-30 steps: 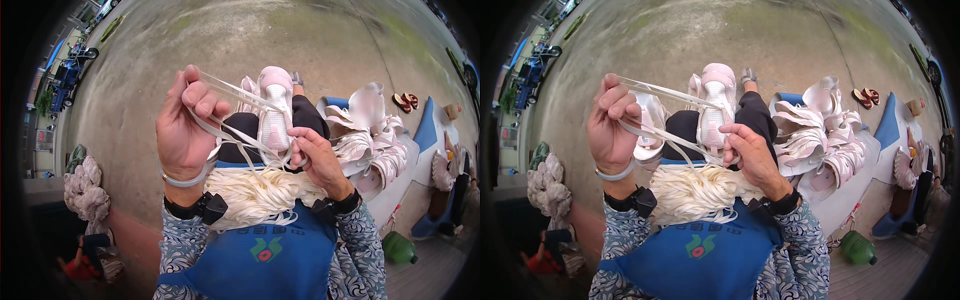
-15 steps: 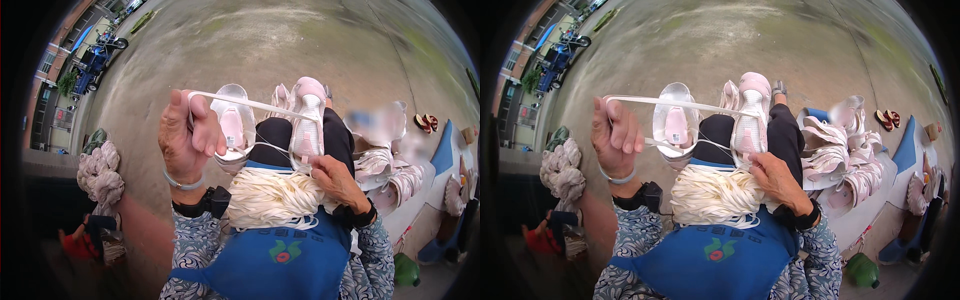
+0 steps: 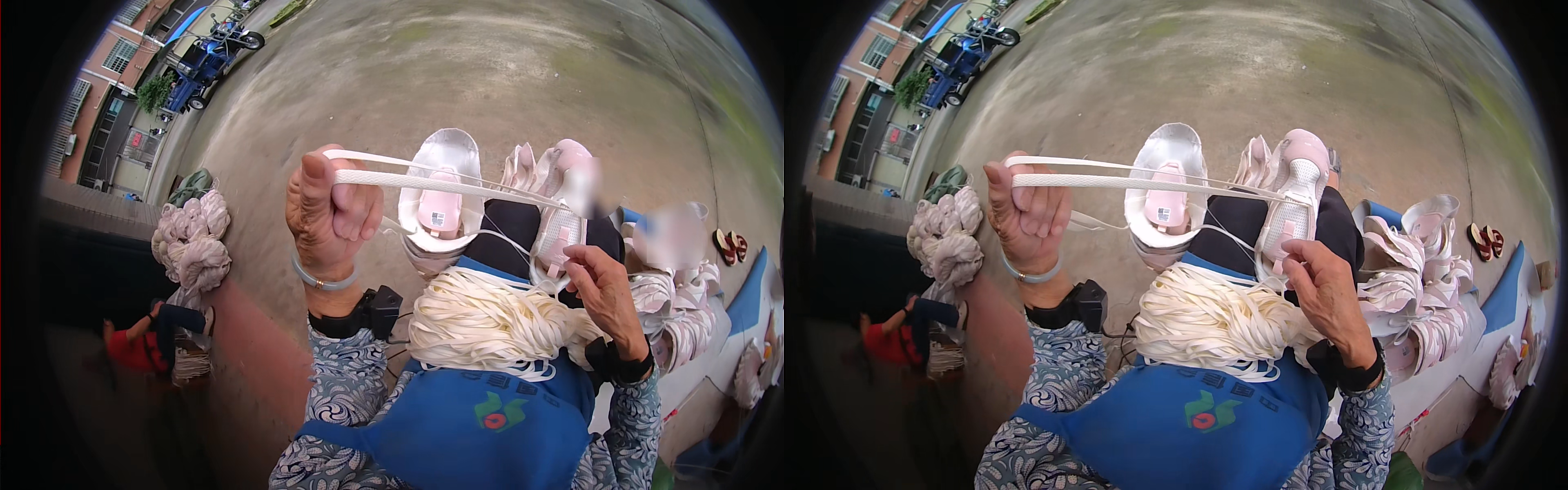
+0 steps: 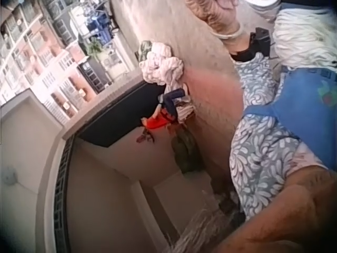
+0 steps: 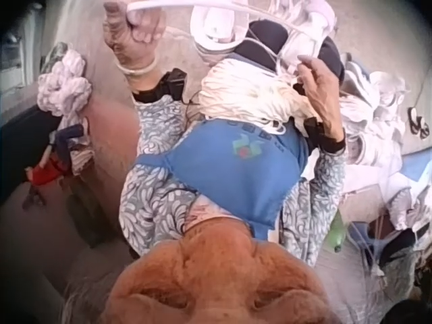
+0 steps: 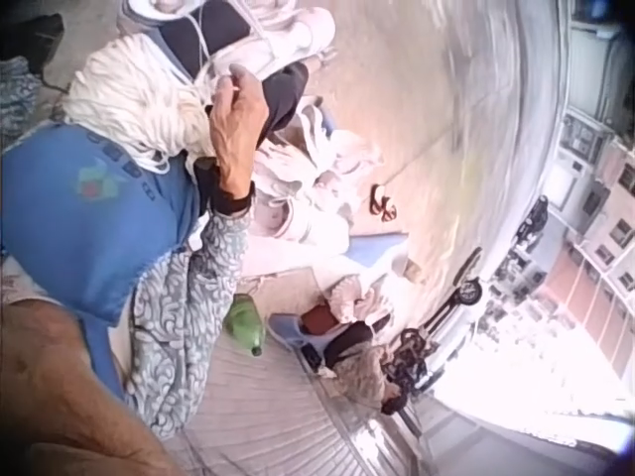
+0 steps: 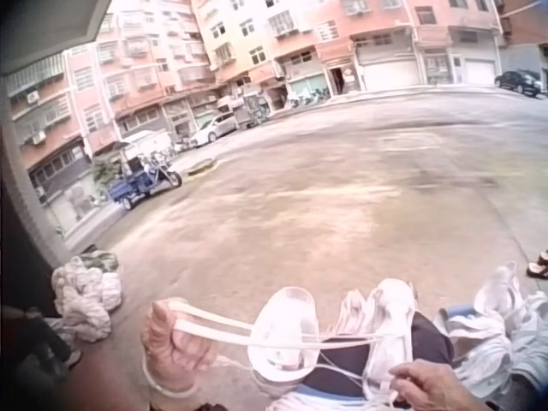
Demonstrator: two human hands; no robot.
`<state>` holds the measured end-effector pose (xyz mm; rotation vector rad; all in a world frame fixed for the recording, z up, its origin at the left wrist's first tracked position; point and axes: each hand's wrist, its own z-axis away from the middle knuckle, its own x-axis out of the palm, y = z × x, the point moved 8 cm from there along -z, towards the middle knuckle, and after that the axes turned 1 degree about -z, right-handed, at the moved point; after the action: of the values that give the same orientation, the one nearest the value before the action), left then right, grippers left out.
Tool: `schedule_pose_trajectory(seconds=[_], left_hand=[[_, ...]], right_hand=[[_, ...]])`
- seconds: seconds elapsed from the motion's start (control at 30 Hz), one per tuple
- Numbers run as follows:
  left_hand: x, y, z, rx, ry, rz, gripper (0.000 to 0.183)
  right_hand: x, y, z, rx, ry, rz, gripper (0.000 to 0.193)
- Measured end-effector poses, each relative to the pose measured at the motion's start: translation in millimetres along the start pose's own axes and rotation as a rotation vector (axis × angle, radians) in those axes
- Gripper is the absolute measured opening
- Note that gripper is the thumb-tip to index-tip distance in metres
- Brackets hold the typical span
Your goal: Lacing a pink and white sneaker while sitting outside.
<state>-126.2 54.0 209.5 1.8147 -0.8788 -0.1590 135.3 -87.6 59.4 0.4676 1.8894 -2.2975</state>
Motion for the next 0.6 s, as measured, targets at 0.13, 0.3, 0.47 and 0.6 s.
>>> schedule_pose_trajectory(seconds=[0.13, 0.3, 0.47, 0.6], left_hand=[[-9, 9, 5, 0.006, 0.026, 0.030, 0.047], [-16, 28, 13, 0.022, -0.011, 0.151, 0.047], [-19, 51, 25, 0.058, -0.013, 0.244, 0.048], [-22, 67, 34, 0.084, -0.037, 0.312, 0.049]], right_hand=[[4, -23, -7, -0.176, 0.053, 0.029, 0.023], [-2, -70, -18, -0.514, 0.253, 0.428, 0.045], [25, -73, -45, -0.566, 0.102, 0.555, 0.048], [47, -45, -64, -0.429, -0.103, 0.687, 0.026]])
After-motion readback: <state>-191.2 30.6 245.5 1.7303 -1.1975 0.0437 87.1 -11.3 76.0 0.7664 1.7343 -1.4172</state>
